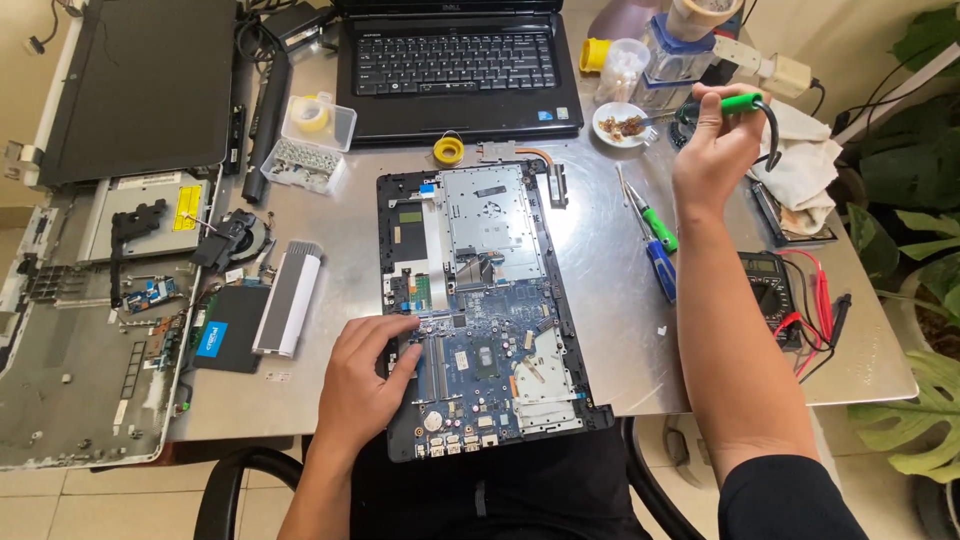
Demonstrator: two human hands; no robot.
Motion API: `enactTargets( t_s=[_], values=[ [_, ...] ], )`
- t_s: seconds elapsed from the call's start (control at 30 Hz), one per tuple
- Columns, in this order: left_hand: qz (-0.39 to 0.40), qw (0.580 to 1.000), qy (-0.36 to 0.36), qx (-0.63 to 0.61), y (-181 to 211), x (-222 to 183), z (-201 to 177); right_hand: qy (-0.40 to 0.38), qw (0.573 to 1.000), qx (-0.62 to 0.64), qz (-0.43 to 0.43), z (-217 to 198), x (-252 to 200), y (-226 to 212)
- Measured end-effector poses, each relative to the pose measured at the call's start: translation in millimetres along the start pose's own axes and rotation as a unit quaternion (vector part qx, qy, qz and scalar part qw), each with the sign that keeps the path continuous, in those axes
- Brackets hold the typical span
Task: Testing a laptop motherboard with a digital multimeter and then soldering a component.
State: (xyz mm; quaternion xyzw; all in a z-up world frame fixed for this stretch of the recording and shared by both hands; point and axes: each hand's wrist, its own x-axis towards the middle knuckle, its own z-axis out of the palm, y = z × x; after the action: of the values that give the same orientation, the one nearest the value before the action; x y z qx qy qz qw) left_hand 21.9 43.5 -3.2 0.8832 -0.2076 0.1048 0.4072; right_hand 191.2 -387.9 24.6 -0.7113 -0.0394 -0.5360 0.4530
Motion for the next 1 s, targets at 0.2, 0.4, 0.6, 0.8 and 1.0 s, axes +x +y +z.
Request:
enactTargets(
  t_s=[0.2,0.4,0.6,0.8,1.0],
  values=[
    [-0.017,1.0,-0.006,0.004,-1,0,2,-0.04,0.999,-0.012,-0.007,1,-2,-12],
    [-0.019,0.999,-0.016,0.02,-4,1,3,-0.055,0.998,0.018,-0.023,2,-2,-20],
    [-0.007,1.0,-0.014,0.025,-6,0,4,-0.027,0.996,0.028,-0.081,-2,2,-19],
    [-0.005,1.0,-0.01,0.029,-5,0,4,-0.021,0.997,0.002,-0.073,-4,2,-14],
    [-0.004,1.0,-0.013,0.024,-4,1,4,-0.024,0.997,0.005,-0.069,-7,2,-14]
  ],
)
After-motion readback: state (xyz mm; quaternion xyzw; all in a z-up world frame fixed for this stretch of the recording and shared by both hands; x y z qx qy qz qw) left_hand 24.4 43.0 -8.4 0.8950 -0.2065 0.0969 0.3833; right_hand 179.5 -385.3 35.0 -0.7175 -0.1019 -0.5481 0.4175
